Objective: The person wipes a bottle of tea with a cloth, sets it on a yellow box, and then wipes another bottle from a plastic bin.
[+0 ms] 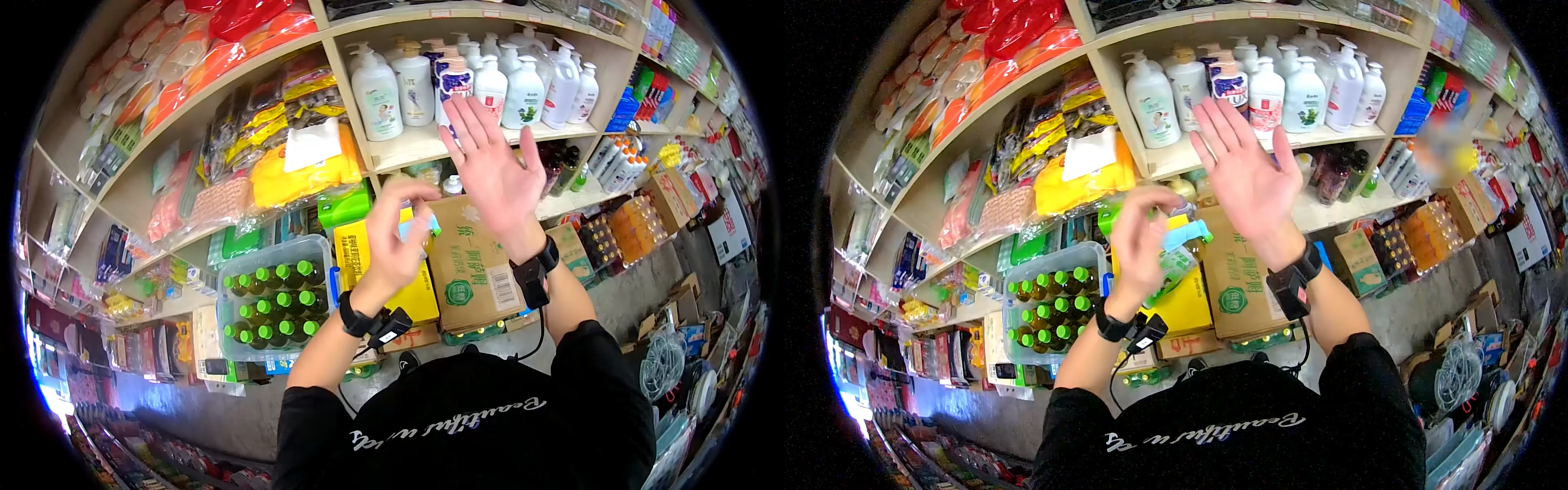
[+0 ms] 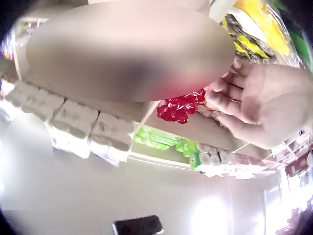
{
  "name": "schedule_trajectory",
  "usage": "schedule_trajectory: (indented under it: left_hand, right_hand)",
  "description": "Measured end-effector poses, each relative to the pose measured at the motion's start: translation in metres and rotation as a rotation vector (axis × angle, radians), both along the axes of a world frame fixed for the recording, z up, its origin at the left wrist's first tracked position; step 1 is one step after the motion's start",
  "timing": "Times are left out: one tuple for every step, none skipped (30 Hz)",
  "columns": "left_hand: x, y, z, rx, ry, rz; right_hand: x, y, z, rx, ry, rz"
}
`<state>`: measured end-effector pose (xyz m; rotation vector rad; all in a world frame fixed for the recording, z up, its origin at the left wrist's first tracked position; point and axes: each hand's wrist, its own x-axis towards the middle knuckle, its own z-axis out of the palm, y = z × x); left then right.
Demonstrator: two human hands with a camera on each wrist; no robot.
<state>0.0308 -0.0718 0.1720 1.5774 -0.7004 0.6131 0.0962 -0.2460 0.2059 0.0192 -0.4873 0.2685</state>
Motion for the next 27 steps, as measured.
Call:
schedule_trajectory:
  left_hand:
    - [-0.004, -0.005, -0.003, 0.181, -0.163, 0.041]
    - [-0.005, -0.012, -0.006, 0.361, -0.330, 0.083]
    - [-0.007, -0.018, -0.009, 0.542, -0.500, 0.128]
    - [-0.011, -0.022, -0.012, 0.643, -0.539, 0.098]
    - [-0.015, -0.026, -0.016, 0.744, -0.577, 0.070]
    - [-0.017, -0.029, -0.019, 0.845, -0.614, 0.041]
    - [-0.016, -0.031, -0.021, 0.875, -0.633, 0.045]
    - [-0.016, -0.033, -0.024, 0.906, -0.652, 0.048]
    - [-0.016, -0.034, -0.025, 0.936, -0.671, 0.051]
    - [-0.017, -0.037, -0.024, 0.934, -0.649, 0.054]
    - [-0.020, -0.040, -0.023, 0.931, -0.627, 0.056]
    - [-0.021, -0.043, -0.021, 0.928, -0.603, 0.059]
    - [-0.022, -0.044, -0.021, 0.929, -0.590, 0.050]
    - [-0.022, -0.045, -0.020, 0.929, -0.577, 0.041]
    - [-0.021, -0.046, -0.019, 0.930, -0.563, 0.034]
    - [-0.021, -0.046, -0.019, 0.932, -0.559, 0.027]
    - [-0.020, -0.045, -0.019, 0.934, -0.554, 0.019]
    - [-0.020, -0.045, -0.020, 0.937, -0.551, 0.011]
    - [-0.020, -0.045, -0.021, 0.919, -0.557, 0.012]
    - [-0.020, -0.045, -0.022, 0.900, -0.562, 0.011]
    - [-0.020, -0.045, -0.023, 0.882, -0.568, 0.010]
    - [-0.020, -0.042, -0.027, 0.852, -0.589, 0.007]
    - [-0.020, -0.035, -0.033, 0.821, -0.609, 0.004]
    - [-0.020, -0.030, -0.037, 0.791, -0.632, -0.002]
    - [-0.024, -0.028, -0.040, 0.718, -0.569, -0.008]
    - [-0.032, -0.027, -0.044, 0.643, -0.505, -0.015]
    - [-0.036, -0.027, -0.042, 0.569, -0.439, -0.019]
  right_hand:
    - [0.004, -0.002, -0.006, -0.004, 0.021, 0.004]
    - [0.008, -0.003, -0.012, -0.008, 0.039, 0.011]
    - [0.012, -0.003, -0.019, -0.010, 0.056, 0.019]
    - [0.015, -0.001, -0.025, -0.034, 0.066, 0.010]
    - [0.018, 0.000, -0.030, -0.023, 0.077, 0.012]
    - [0.018, 0.002, -0.032, -0.012, 0.089, 0.015]
    - [0.018, 0.004, -0.033, 0.000, 0.101, 0.017]
    - [0.017, 0.005, -0.033, -0.030, 0.126, -0.007]
    - [0.017, 0.008, -0.035, -0.036, 0.134, -0.002]
    - [0.017, 0.010, -0.037, -0.040, 0.141, 0.002]
    - [0.017, 0.011, -0.039, -0.045, 0.150, 0.005]
    - [0.016, 0.012, -0.041, -0.051, 0.147, 0.013]
    - [0.016, 0.013, -0.042, -0.057, 0.145, 0.021]
    - [0.015, 0.014, -0.043, -0.064, 0.143, 0.031]
    - [0.016, 0.014, -0.044, -0.065, 0.139, 0.034]
    - [0.016, 0.014, -0.045, -0.065, 0.135, 0.037]
    - [0.016, 0.015, -0.047, -0.065, 0.132, 0.040]
    - [0.017, 0.015, -0.048, -0.068, 0.131, 0.040]
    - [0.017, 0.015, -0.049, -0.072, 0.130, 0.040]
    - [0.016, 0.014, -0.050, -0.075, 0.129, 0.038]
    - [0.016, 0.013, -0.049, -0.080, 0.129, 0.021]
    - [0.016, 0.012, -0.048, -0.086, 0.129, 0.005]
    - [0.016, 0.012, -0.047, -0.091, 0.128, -0.013]
    - [0.016, 0.010, -0.046, -0.085, 0.121, -0.030]
    - [0.016, 0.009, -0.044, -0.078, 0.112, -0.050]
    - [0.016, 0.007, -0.042, -0.073, 0.104, -0.069]
    - [0.017, 0.007, -0.041, -0.070, 0.107, -0.093]
